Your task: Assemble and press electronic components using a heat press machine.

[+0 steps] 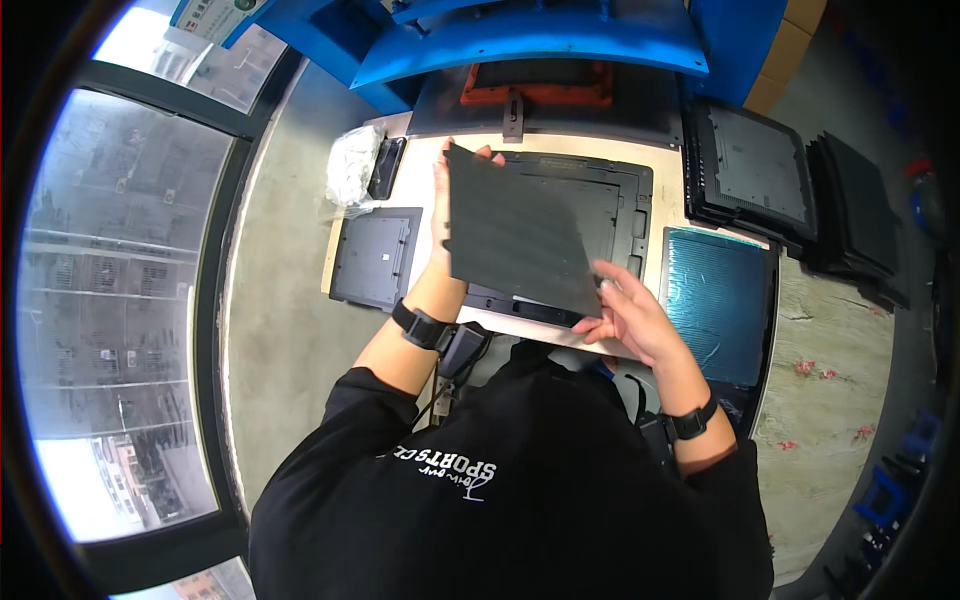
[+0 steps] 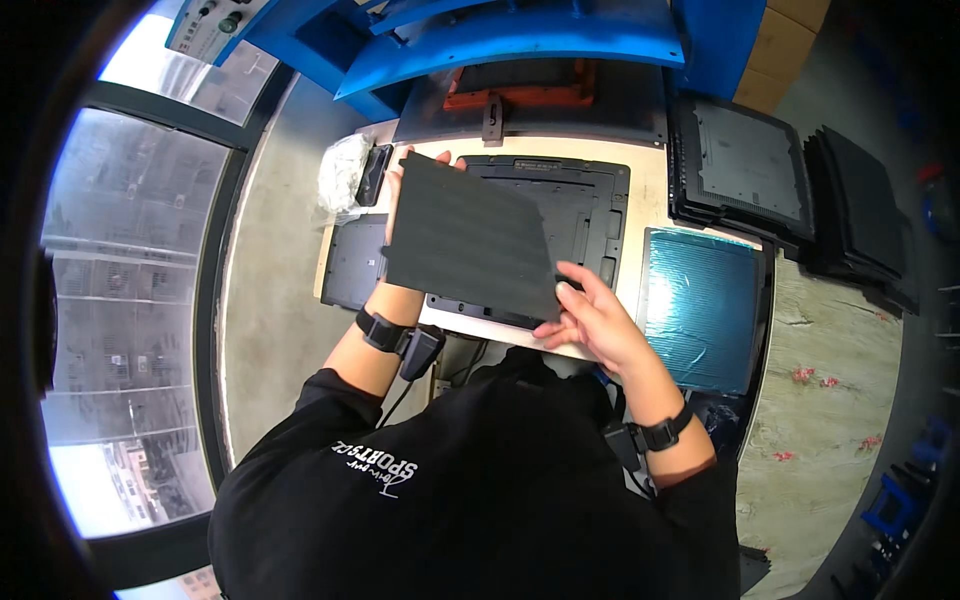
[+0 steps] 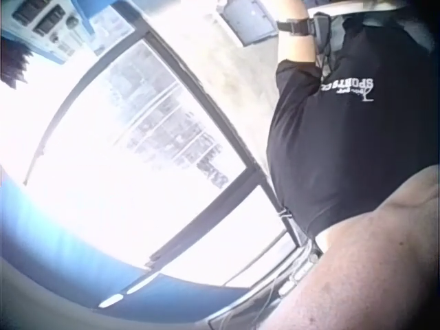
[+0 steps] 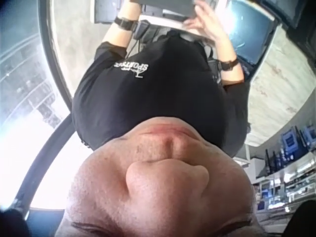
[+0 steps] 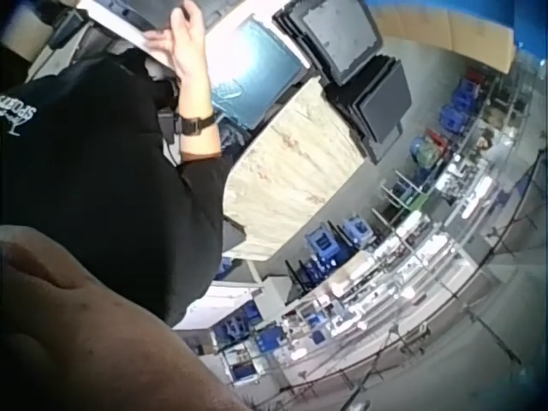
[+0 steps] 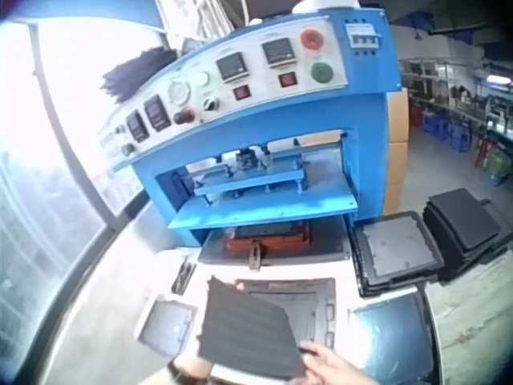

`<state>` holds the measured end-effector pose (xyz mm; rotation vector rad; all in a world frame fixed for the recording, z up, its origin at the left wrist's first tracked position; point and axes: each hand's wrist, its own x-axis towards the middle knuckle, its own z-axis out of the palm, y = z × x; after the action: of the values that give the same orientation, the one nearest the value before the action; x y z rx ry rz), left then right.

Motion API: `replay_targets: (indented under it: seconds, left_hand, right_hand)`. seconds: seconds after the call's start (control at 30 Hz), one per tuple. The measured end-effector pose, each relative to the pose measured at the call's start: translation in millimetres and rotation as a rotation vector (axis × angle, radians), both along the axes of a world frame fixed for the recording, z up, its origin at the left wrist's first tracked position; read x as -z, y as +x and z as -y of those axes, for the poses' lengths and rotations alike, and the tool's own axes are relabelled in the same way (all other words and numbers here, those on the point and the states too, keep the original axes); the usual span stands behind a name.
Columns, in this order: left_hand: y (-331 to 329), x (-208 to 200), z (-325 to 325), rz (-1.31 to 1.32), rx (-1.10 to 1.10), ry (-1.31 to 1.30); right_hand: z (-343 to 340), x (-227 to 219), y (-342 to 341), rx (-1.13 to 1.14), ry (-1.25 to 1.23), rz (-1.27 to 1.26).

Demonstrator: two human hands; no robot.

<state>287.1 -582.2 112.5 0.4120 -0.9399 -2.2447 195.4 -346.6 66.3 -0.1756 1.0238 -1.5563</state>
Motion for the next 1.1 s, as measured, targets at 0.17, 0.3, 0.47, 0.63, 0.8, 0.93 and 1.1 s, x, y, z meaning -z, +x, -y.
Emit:
replay_targets:
  seconds: [0.17,0.3,0.47,0.63,0.8,0.93,1.1]
  left_hand:
    - [30,12,43,0.332,0.044,-0.451]
    - [54,59,92,0.583,0.146,-1.681]
    - [49,73,70,0.695,0.351,-2.014]
    - [50,95,71,0.675,0.358,-1.972]
    - [57,96,67,0.542,0.402,-1.474]
    - [47,101,70,0.391,0.222,-0.956]
    - [33,41,76,0.441,0.308,-0.934]
  right_hand:
    - [25,21,-9,0.174,0.096,-0.382]
    - [37,50,-14,0.152,0.412,-0.897]
    - [53,48,8,0.197,0.554,-1.553]
    - [58,42,25,0.296,0.523,-1.757]
    - [61,47,33,0.409,0.402,-1.617]
    - [64,30,39,0.265,0.359,-1.429]
    - [65,-3,21,-0.091,0.661,-1.672]
